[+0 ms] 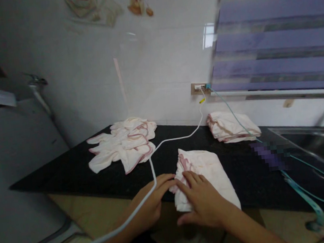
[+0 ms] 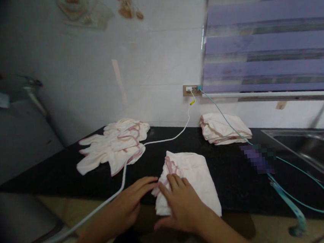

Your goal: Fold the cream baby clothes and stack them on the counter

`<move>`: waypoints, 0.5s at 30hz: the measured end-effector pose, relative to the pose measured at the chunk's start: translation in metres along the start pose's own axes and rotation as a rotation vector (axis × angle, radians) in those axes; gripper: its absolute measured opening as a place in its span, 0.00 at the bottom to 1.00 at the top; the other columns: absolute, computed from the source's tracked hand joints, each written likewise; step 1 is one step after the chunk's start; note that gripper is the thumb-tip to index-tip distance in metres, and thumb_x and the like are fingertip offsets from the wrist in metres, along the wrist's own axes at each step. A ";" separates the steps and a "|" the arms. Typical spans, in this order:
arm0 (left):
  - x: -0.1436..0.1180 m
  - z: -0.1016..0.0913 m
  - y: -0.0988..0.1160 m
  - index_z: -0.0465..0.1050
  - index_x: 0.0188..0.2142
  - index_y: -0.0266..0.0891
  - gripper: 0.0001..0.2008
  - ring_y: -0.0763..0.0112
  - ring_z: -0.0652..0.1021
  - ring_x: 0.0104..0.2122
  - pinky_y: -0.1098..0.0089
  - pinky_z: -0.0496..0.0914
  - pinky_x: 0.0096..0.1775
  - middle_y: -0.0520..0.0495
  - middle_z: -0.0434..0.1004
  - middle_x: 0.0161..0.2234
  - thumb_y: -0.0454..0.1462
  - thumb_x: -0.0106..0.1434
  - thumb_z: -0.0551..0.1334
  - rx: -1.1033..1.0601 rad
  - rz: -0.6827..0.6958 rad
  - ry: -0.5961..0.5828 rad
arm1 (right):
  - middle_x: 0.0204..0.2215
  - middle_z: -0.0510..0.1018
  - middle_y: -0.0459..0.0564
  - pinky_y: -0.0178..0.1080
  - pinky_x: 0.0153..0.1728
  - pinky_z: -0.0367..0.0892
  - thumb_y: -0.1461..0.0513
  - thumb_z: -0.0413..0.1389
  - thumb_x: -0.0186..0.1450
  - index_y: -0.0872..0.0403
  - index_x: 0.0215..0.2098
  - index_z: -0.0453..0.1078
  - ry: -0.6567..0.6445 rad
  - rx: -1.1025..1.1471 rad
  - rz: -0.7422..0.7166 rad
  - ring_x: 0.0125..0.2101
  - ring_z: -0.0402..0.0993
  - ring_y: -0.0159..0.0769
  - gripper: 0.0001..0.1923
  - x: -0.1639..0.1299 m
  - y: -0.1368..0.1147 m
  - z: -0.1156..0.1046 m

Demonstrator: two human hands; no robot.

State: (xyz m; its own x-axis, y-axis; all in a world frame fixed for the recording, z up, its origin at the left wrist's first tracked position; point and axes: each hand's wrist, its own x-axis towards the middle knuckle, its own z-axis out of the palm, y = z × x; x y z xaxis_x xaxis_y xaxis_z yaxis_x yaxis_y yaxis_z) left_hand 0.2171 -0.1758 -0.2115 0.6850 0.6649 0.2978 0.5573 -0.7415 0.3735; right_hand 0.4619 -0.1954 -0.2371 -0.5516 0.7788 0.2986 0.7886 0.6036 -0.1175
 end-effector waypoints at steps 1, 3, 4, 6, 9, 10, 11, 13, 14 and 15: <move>0.000 0.004 -0.012 0.62 0.68 0.47 0.47 0.64 0.62 0.69 0.56 0.58 0.69 0.49 0.60 0.70 0.18 0.49 0.50 0.019 0.022 -0.004 | 0.67 0.60 0.69 0.64 0.59 0.62 0.33 0.65 0.49 0.52 0.73 0.50 -0.003 -0.043 -0.001 0.65 0.57 0.67 0.64 -0.003 -0.003 0.005; 0.000 0.012 -0.031 0.57 0.71 0.49 0.50 0.63 0.60 0.70 0.53 0.58 0.69 0.50 0.58 0.71 0.18 0.49 0.49 0.031 0.062 -0.019 | 0.66 0.61 0.73 0.63 0.57 0.65 0.40 0.71 0.47 0.54 0.74 0.47 0.027 -0.151 0.001 0.64 0.58 0.69 0.66 -0.005 -0.005 0.019; 0.000 0.015 -0.038 0.54 0.71 0.50 0.50 0.63 0.60 0.70 0.52 0.58 0.69 0.50 0.57 0.71 0.18 0.51 0.49 0.032 0.078 -0.032 | 0.64 0.64 0.73 0.61 0.55 0.68 0.47 0.72 0.52 0.55 0.73 0.49 0.064 -0.210 0.007 0.62 0.62 0.66 0.60 -0.004 -0.003 0.028; 0.001 0.017 -0.044 0.52 0.72 0.51 0.49 0.63 0.60 0.70 0.52 0.58 0.69 0.50 0.57 0.71 0.18 0.53 0.49 0.033 0.100 -0.068 | 0.56 0.73 0.71 0.54 0.50 0.73 0.63 0.65 0.61 0.59 0.70 0.55 0.184 -0.314 0.028 0.55 0.71 0.58 0.42 -0.003 0.001 0.044; 0.002 0.016 -0.040 0.54 0.71 0.49 0.45 0.62 0.59 0.70 0.51 0.58 0.69 0.49 0.57 0.71 0.20 0.57 0.50 0.038 0.110 -0.118 | 0.47 0.78 0.65 0.48 0.44 0.75 0.73 0.53 0.65 0.60 0.63 0.64 0.378 -0.390 0.028 0.46 0.76 0.48 0.28 -0.005 0.008 0.060; 0.003 0.015 -0.036 0.55 0.71 0.48 0.43 0.62 0.58 0.70 0.51 0.58 0.69 0.48 0.57 0.71 0.21 0.58 0.50 0.041 0.105 -0.124 | 0.46 0.78 0.64 0.47 0.43 0.75 0.74 0.51 0.66 0.60 0.62 0.65 0.417 -0.386 0.015 0.44 0.76 0.47 0.26 -0.007 0.009 0.063; 0.004 0.014 -0.033 0.54 0.71 0.48 0.41 0.62 0.58 0.71 0.51 0.58 0.69 0.48 0.56 0.71 0.22 0.60 0.50 0.043 0.096 -0.123 | 0.45 0.78 0.62 0.45 0.43 0.75 0.74 0.50 0.67 0.59 0.61 0.65 0.445 -0.366 -0.006 0.44 0.76 0.46 0.25 -0.010 0.010 0.064; 0.006 0.012 -0.028 0.54 0.71 0.49 0.40 0.61 0.57 0.71 0.50 0.58 0.69 0.48 0.54 0.72 0.23 0.62 0.51 0.048 0.072 -0.110 | 0.45 0.79 0.59 0.43 0.43 0.75 0.71 0.49 0.69 0.55 0.60 0.66 0.464 -0.278 -0.050 0.43 0.76 0.43 0.22 -0.017 0.011 0.065; 0.007 0.011 -0.027 0.53 0.72 0.50 0.40 0.60 0.56 0.71 0.49 0.57 0.69 0.48 0.53 0.73 0.24 0.62 0.52 0.048 0.061 -0.102 | 0.46 0.79 0.58 0.42 0.44 0.75 0.70 0.50 0.70 0.54 0.61 0.66 0.457 -0.219 -0.072 0.44 0.76 0.43 0.21 -0.021 0.011 0.064; 0.009 0.010 -0.026 0.52 0.72 0.51 0.41 0.59 0.54 0.72 0.48 0.56 0.69 0.49 0.51 0.73 0.24 0.62 0.54 0.045 0.054 -0.098 | 0.49 0.79 0.58 0.42 0.45 0.75 0.68 0.50 0.71 0.52 0.61 0.66 0.448 -0.163 -0.091 0.46 0.76 0.43 0.21 -0.025 0.011 0.063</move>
State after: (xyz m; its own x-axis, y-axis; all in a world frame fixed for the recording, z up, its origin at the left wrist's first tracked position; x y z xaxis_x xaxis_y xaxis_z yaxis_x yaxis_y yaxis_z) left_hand 0.2137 -0.1518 -0.2273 0.7559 0.6135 0.2285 0.5375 -0.7808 0.3185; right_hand 0.4675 -0.1971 -0.3051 -0.4777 0.5524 0.6831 0.7944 0.6036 0.0674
